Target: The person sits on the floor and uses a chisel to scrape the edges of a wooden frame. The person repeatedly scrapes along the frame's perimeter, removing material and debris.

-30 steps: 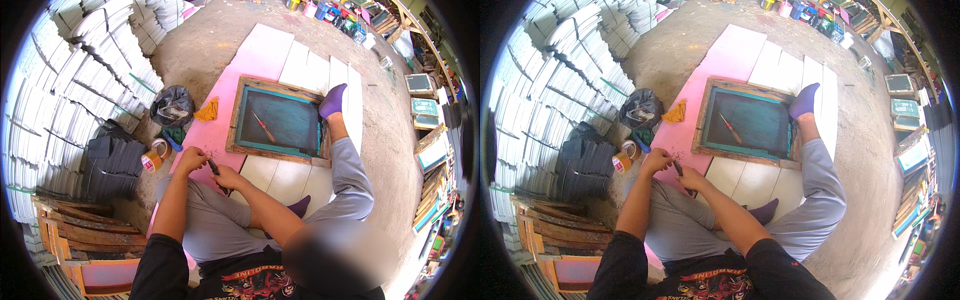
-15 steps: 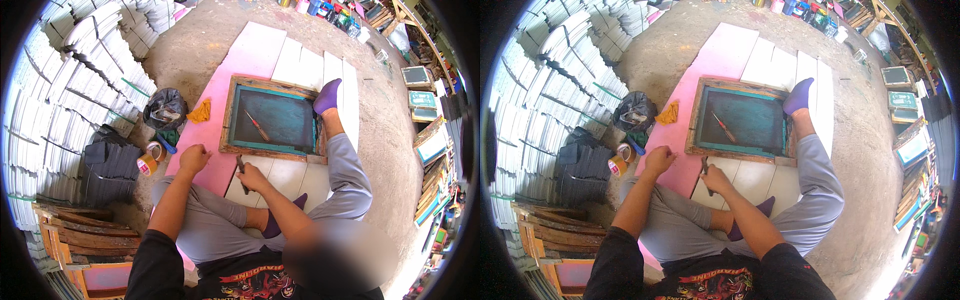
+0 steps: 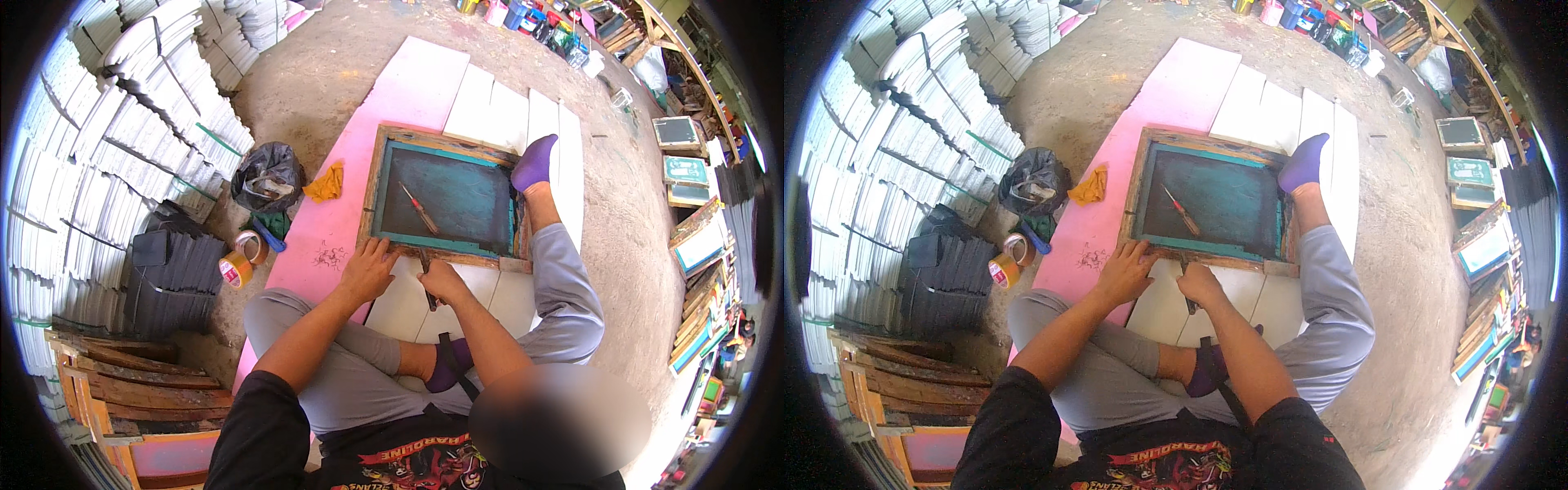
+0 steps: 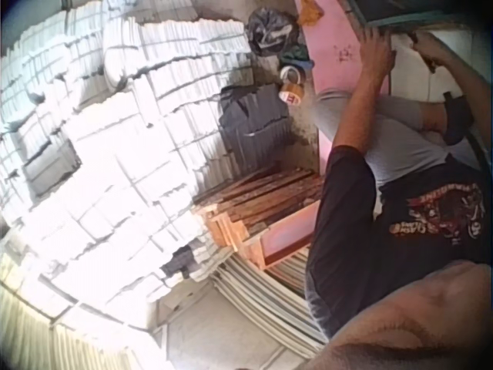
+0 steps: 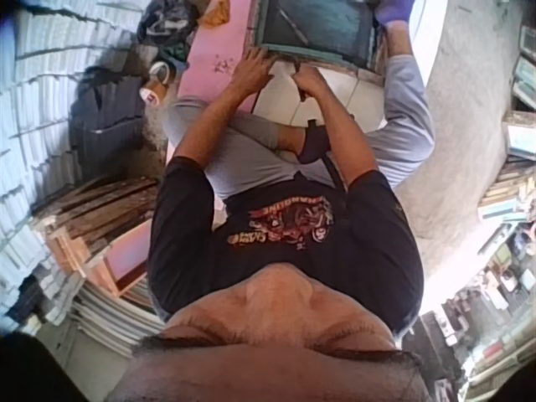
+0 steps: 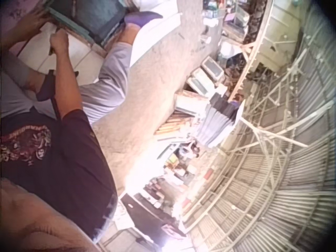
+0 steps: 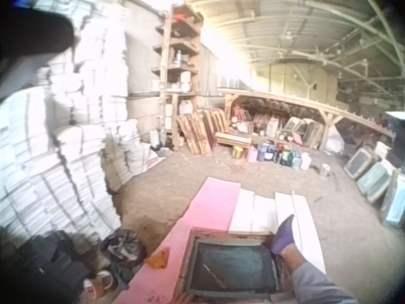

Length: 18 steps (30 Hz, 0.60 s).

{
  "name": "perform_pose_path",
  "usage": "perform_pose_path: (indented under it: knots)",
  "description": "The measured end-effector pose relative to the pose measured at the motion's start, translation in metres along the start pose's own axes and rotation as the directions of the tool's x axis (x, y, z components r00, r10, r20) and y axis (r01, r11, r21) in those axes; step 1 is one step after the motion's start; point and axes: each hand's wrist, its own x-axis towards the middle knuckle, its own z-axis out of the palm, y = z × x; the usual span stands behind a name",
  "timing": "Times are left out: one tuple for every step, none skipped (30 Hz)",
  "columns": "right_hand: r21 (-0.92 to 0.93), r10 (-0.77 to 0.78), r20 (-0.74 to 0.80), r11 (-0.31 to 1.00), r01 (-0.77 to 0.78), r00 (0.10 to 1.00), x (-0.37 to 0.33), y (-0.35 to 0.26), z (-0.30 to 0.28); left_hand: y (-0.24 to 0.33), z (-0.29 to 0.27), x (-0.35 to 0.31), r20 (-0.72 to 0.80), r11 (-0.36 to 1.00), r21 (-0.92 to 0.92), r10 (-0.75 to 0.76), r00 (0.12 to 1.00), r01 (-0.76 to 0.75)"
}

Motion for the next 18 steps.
perform_pose_path:
  knots:
    - [-0.014, -0.007, -0.011, 1.0, 0.007, 1.0, 0.002, 0.002, 0.0, 0.0, -0.001, -0.001, -0.006, 1.0, 0.008, 0.018, 1.0, -0.018]
    - [-0.029, -0.015, -0.021, 0.999, 0.015, 1.0, 0.003, 0.004, 0.001, -0.001, -0.001, -0.002, -0.008, 1.0, 0.005, 0.015, 1.0, -0.015]
    - [-0.048, -0.047, -0.045, 0.998, 0.045, 0.998, 0.008, 0.011, 0.005, 0.0, -0.001, -0.002, -0.009, 1.0, 0.002, 0.012, 1.0, -0.012]
    - [-0.051, -0.053, -0.043, 0.997, 0.051, 0.998, 0.007, 0.009, 0.005, 0.0, 0.0, -0.003, -0.01, 1.0, -0.002, 0.006, 1.0, -0.006]
    - [-0.053, -0.058, -0.042, 0.997, 0.056, 0.997, 0.006, 0.008, 0.006, 0.0, 0.0, -0.004, -0.004, 1.0, -0.008, -0.002, 1.0, 0.002]
    - [-0.037, -0.037, -0.018, 0.999, 0.036, 0.999, 0.004, 0.007, 0.007, 0.0, 0.001, -0.004, 0.003, 1.0, -0.015, -0.009, 1.0, 0.009]
    - [-0.027, -0.025, -0.009, 0.999, 0.025, 1.0, 0.003, 0.004, 0.006, 0.001, 0.001, -0.003, 0.008, 1.0, -0.02, -0.015, 1.0, 0.015]
    - [-0.017, -0.013, 0.002, 1.0, 0.013, 1.0, 0.001, 0.001, 0.006, 0.002, 0.001, -0.002, 0.019, 1.0, -0.017, -0.017, 1.0, 0.017]
    - [-0.014, -0.011, 0.0, 1.0, 0.011, 1.0, 0.001, 0.0, 0.006, 0.002, 0.001, -0.001, 0.029, 1.0, -0.014, -0.018, 0.999, 0.019]
    - [-0.014, 0.002, 0.013, 1.0, -0.002, 1.0, -0.001, -0.005, 0.005, 0.001, 0.0, -0.002, 0.04, 1.0, -0.008, -0.022, 0.999, 0.022]
    - [-0.014, 0.015, 0.024, 1.0, -0.015, 1.0, -0.003, -0.01, 0.004, 0.001, 0.001, -0.003, 0.026, 1.0, -0.002, -0.018, 0.999, 0.018]
    - [-0.02, 0.042, 0.048, 0.999, -0.041, 0.998, -0.005, -0.015, 0.001, 0.0, 0.002, -0.005, 0.012, 1.0, 0.004, -0.015, 1.0, 0.015]
    - [-0.041, 0.048, 0.05, 0.998, -0.046, 0.998, -0.005, -0.016, 0.0, 0.0, 0.003, -0.005, -0.002, 1.0, 0.009, -0.009, 1.0, 0.009]
    - [-0.062, 0.054, 0.052, 0.997, -0.051, 0.997, -0.005, -0.018, 0.0, 0.0, 0.003, -0.005, -0.004, 1.0, 0.011, -0.008, 1.0, 0.008]
    - [-0.099, 0.037, 0.035, 0.995, -0.034, 0.999, -0.001, -0.015, 0.004, -0.001, 0.004, -0.005, -0.005, 1.0, 0.014, -0.008, 1.0, 0.008]
    - [-0.132, 0.034, 0.006, 0.991, -0.033, 0.999, 0.0, -0.014, 0.007, 0.0, 0.004, -0.005, -0.006, 1.0, 0.016, -0.009, 1.0, 0.009]
    - [-0.164, 0.03, -0.023, 0.986, -0.034, 0.999, 0.0, -0.013, 0.01, 0.0, 0.004, -0.004, 0.009, 1.0, 0.008, -0.017, 1.0, 0.017]
    - [-0.191, 0.038, -0.066, 0.98, -0.05, 0.997, 0.0, -0.012, 0.015, 0.0, 0.004, -0.004, 0.024, 1.0, 0.001, -0.025, 0.999, 0.025]
